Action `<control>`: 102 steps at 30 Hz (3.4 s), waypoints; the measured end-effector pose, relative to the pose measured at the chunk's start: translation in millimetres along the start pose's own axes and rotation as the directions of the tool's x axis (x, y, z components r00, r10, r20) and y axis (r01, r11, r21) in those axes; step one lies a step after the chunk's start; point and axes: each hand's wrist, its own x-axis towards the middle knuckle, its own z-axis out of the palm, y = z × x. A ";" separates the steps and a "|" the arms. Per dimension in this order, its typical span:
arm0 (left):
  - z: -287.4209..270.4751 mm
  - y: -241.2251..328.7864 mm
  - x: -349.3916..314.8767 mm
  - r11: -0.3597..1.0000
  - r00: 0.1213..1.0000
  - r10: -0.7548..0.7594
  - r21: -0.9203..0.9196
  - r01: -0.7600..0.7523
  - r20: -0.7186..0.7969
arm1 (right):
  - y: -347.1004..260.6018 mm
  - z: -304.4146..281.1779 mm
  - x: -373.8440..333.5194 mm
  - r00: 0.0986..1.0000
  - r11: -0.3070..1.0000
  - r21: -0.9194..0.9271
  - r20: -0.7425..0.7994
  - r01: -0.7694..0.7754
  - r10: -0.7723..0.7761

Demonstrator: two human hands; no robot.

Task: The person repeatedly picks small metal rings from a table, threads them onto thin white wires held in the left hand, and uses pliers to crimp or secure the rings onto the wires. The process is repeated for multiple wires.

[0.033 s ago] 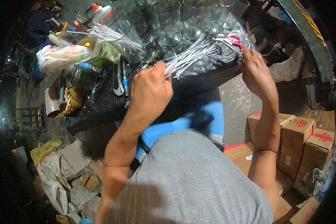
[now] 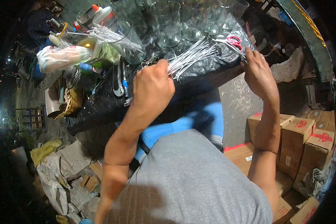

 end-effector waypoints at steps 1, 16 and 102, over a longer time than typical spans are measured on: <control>2.4 2.4 10.2 0.999 0.999 -0.001 0.049 -0.001 0.049 | 8.0 2.7 -3.6 0.998 0.998 -0.065 -0.058 -0.005 0.001; 38.2 21.3 72.2 0.954 0.954 0.128 0.230 -0.193 0.271 | -33.3 17.5 -34.1 0.961 0.700 0.681 0.017 -0.214 0.277; 2.3 -14.6 -105.3 0.082 0.810 -0.472 -0.897 0.434 0.349 | -197.5 92.8 -32.7 1.000 -0.115 0.993 0.017 -0.015 0.021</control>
